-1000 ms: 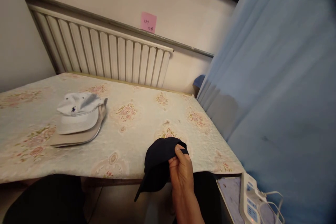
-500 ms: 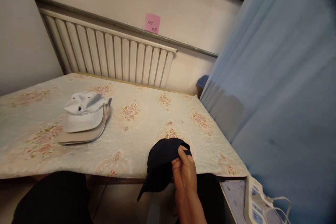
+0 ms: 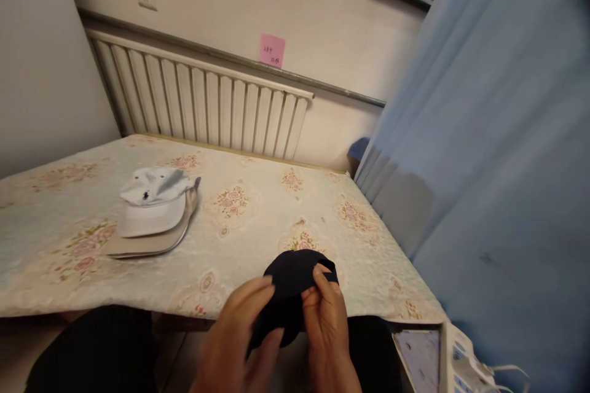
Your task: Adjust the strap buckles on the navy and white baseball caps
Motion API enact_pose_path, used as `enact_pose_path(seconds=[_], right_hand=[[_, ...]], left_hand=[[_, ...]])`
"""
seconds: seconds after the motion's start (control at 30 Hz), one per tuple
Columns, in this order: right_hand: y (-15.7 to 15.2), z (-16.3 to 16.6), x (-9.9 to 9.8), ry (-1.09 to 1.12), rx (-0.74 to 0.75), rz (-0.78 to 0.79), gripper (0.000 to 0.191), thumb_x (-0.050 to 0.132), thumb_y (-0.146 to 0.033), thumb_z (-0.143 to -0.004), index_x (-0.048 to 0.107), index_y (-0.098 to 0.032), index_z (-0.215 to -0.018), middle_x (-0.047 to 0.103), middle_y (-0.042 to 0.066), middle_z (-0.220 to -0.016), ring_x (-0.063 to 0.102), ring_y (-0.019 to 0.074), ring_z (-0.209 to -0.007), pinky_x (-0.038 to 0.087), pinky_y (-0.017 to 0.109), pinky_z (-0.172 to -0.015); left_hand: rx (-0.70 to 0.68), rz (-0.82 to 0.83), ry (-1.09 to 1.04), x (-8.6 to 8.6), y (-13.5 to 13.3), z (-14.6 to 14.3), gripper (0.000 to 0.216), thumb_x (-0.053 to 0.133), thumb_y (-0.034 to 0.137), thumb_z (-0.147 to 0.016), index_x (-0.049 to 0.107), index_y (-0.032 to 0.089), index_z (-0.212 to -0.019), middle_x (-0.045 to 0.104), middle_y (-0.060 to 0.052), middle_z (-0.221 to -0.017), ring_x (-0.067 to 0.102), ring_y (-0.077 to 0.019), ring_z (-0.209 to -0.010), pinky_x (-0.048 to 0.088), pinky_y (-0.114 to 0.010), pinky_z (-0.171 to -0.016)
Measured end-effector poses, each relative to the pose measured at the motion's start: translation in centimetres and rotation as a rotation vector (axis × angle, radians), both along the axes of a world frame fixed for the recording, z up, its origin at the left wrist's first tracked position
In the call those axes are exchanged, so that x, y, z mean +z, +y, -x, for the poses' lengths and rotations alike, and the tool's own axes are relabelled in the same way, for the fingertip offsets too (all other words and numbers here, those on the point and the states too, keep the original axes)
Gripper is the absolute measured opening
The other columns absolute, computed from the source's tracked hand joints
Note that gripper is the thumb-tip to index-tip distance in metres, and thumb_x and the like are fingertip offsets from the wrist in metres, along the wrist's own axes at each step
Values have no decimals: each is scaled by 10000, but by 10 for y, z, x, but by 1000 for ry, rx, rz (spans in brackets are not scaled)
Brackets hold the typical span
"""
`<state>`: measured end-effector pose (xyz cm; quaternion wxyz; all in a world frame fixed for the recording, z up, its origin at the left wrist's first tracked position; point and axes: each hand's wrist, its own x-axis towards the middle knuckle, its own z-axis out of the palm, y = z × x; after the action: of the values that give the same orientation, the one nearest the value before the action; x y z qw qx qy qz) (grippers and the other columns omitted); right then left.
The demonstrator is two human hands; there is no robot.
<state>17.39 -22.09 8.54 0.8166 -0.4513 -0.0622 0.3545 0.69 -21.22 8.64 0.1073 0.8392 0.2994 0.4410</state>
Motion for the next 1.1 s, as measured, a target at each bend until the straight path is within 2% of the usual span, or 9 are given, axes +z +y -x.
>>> enact_pose_path(seconds=[0.13,0.3,0.43,0.53,0.67,0.77,0.97,1.1], right_hand=[[-1,1,-4,6,30,0,293,746,-338,-652,627,-182,-869,623,-13,-748,584,120,-659,498,244,-625],[0,4,-12,-39,57,-6,339,745,-385,-639,640,-185,-891,665,43,-856,627,194,-827,525,321,-727],[-14,10,-10,-295,24,75,391,770,-401,-612,668,-201,-933,671,58,-936,592,240,-982,509,372,-819],[-23,14,-5,-376,64,116,457,832,-308,-535,681,-221,-958,653,47,-1060,540,231,-1085,468,328,-890],[-12,15,-3,-204,204,115,324,706,-412,-698,660,-205,-942,672,60,-999,612,211,-936,511,306,-740],[-3,14,-3,-106,254,100,266,701,-373,-707,644,-206,-906,674,25,-915,619,167,-848,493,246,-679],[-5,14,7,-206,136,100,243,688,-402,-708,654,-183,-808,660,39,-762,608,176,-729,511,285,-657],[-7,14,14,-148,159,26,275,689,-406,-710,652,-181,-864,675,46,-802,637,207,-823,524,350,-771]], left_hand=[[-18,-94,134,-21,26,-43,644,465,186,-833,229,175,-1432,320,-147,-1467,329,-281,-1338,426,-465,-1009],[-34,-137,154,-46,42,-66,652,371,93,-836,155,114,-1451,336,-193,-1453,232,-276,-1385,371,-490,-1046],[-54,-181,130,-48,49,-72,603,332,107,-878,152,108,-1453,387,-199,-1421,256,-262,-1377,400,-473,-1031],[-51,-226,106,-46,51,-74,577,348,111,-890,189,104,-1444,428,-192,-1393,286,-258,-1365,421,-463,-1021],[-54,-240,70,-44,50,-71,556,324,97,-896,208,100,-1440,451,-189,-1378,300,-247,-1359,438,-456,-1014],[-56,-234,68,-44,49,-66,559,323,101,-898,198,96,-1442,440,-198,-1383,305,-249,-1356,445,-454,-1011],[-10,-166,78,-59,52,-55,601,283,69,-890,117,121,-1465,418,-190,-1403,332,-230,-1344,447,-422,-1017],[23,-81,89,-77,58,-46,644,284,35,-846,127,133,-1463,400,-187,-1417,358,-220,-1330,437,-413,-1024]])
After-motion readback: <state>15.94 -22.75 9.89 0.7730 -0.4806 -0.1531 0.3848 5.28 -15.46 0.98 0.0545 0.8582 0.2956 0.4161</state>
